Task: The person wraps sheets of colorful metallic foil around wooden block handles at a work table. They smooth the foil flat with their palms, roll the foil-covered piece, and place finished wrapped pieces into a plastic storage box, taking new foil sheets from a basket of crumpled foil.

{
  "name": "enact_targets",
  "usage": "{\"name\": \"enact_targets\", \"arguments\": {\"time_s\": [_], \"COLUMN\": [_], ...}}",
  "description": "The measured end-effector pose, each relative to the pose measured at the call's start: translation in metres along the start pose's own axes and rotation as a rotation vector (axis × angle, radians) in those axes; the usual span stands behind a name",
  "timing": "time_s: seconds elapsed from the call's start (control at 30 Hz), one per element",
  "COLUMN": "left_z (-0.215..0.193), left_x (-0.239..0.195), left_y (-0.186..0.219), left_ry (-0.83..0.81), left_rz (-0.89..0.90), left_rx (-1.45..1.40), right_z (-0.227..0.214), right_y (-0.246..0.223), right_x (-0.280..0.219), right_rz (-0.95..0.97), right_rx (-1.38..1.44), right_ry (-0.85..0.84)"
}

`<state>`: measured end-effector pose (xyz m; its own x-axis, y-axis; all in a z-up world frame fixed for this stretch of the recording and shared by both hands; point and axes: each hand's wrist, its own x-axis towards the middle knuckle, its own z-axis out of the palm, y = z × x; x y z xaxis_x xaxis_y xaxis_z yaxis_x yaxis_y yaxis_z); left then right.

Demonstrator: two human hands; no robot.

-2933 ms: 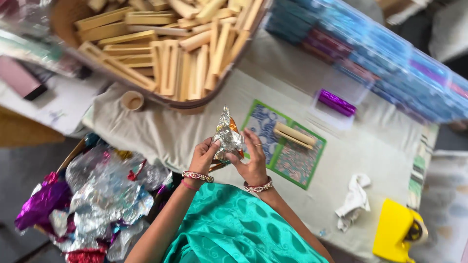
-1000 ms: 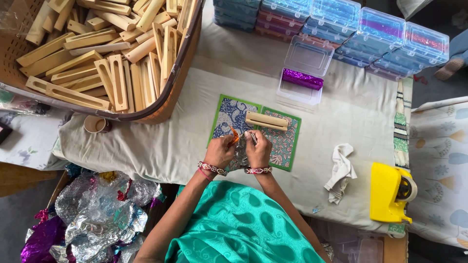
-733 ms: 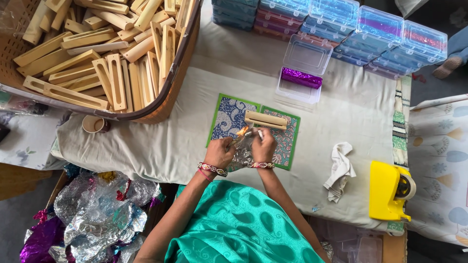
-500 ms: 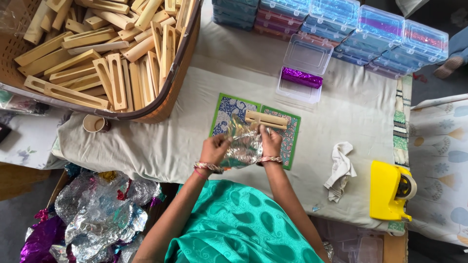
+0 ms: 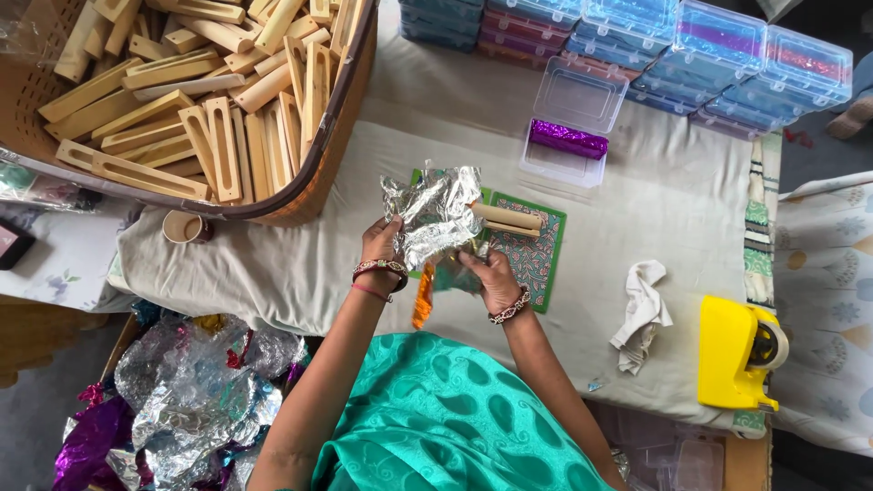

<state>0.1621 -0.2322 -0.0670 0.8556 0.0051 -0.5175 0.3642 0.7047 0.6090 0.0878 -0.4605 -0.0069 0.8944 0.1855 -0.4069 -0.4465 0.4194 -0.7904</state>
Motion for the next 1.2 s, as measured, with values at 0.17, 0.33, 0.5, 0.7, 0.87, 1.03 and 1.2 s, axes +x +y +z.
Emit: {"name": "enact_targets", "arguments": {"time_s": [0.17, 0.33, 0.5, 0.7, 0.87, 1.03, 1.2], "left_z": [-0.001, -0.068, -0.058, -0.13, -0.279, -0.408, -0.461], "left_x": [-0.02, 0.001, -0.095, -0.166, -0.197, -0.184, -0.173], "left_y": [0.019, -0.031, -0.014, 0.018, 0.065, 0.056, 0.05], "left_ry": [-0.011, 0.053, -0.274, 0.137, 0.727, 0.956, 0.83], "left_rz": [0.01, 0.173, 0.322, 0.457, 0.401, 0.206, 0.112], "left_rx": [0.03, 0.193, 0.628, 1.127, 1.158, 1.368, 1.641], "right_z": [0.002, 0.001, 0.026, 0.113, 0.15, 0.231, 0.243], "right_y": [-0.003, 0.02, 0.056, 0.093, 0.155, 0.246, 0.44], "right_x": [-0.003, 0.004, 0.021, 0.022, 0.044, 0.047, 0.121], "right_rz": [-0.089, -0.108, -0.173, 0.285, 0.418, 0.292, 0.039], "right_rx": [-0.021, -0.139, -0.661, -0.543, -0.746, -0.934, -1.481], "right_ry": [0.1, 0.053, 0.065, -0.434, -0.708, -1.068, -0.706]}}
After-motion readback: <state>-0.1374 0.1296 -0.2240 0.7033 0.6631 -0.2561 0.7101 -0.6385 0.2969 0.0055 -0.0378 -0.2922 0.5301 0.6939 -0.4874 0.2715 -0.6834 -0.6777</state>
